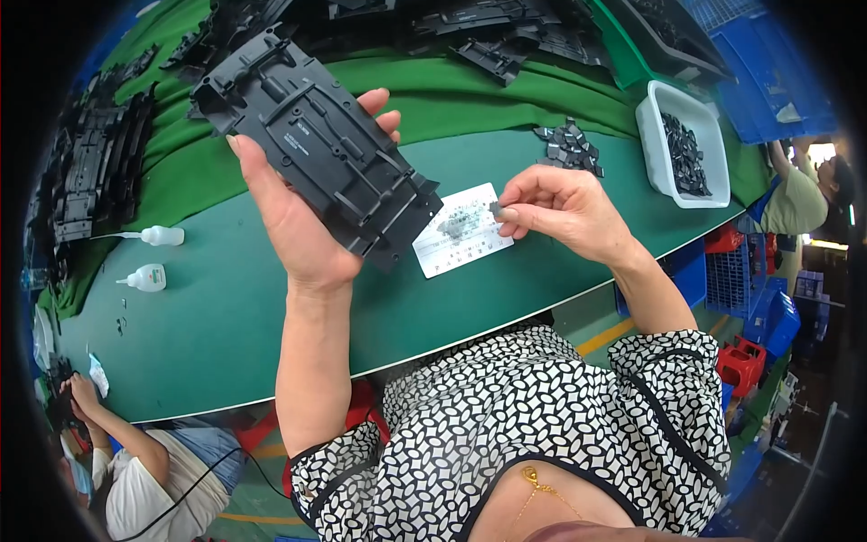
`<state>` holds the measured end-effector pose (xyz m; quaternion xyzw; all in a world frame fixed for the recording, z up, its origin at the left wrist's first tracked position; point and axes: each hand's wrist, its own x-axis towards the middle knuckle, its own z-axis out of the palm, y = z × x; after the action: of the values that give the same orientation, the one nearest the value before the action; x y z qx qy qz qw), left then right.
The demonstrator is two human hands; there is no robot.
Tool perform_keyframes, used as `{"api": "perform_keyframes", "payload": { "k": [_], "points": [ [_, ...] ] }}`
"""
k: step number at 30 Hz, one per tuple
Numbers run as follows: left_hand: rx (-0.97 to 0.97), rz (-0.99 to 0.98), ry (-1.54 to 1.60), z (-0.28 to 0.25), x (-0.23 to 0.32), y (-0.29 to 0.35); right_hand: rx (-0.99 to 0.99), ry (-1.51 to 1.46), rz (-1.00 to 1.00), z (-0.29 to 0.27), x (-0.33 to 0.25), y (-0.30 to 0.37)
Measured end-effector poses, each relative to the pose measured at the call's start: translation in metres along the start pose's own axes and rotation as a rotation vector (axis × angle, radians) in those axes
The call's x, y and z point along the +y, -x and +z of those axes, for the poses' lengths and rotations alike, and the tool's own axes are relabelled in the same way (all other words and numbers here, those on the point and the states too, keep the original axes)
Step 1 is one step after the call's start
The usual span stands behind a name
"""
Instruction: Assembling small plastic components onto a larger black plastic base using glue.
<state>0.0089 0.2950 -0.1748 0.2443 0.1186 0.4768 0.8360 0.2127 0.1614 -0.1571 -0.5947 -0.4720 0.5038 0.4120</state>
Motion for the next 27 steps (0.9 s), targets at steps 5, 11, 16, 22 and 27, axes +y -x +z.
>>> {"api": "perform_keyframes", "payload": {
  "k": [5,11,16,22,27],
  "points": [
    [-0.052,-0.001,-0.051,-0.004,0.001,0.001,0.010,0.221,-0.009,0.004,-0.008,-0.004],
    [-0.042,-0.004,-0.119,-0.005,0.002,0.002,-0.064,0.653,-0.206,0.007,-0.013,-0.011],
    [-0.029,-0.008,-0.112,-0.004,0.005,0.002,-0.041,0.775,-0.312,0.014,-0.008,-0.017],
    [-0.006,-0.005,-0.098,-0.004,0.004,0.001,-0.050,0.896,-0.380,0.019,-0.007,-0.021],
    [-0.017,-0.023,-0.080,-0.005,0.003,0.001,-0.054,0.918,-0.399,0.022,-0.003,-0.024]
  ]
}}
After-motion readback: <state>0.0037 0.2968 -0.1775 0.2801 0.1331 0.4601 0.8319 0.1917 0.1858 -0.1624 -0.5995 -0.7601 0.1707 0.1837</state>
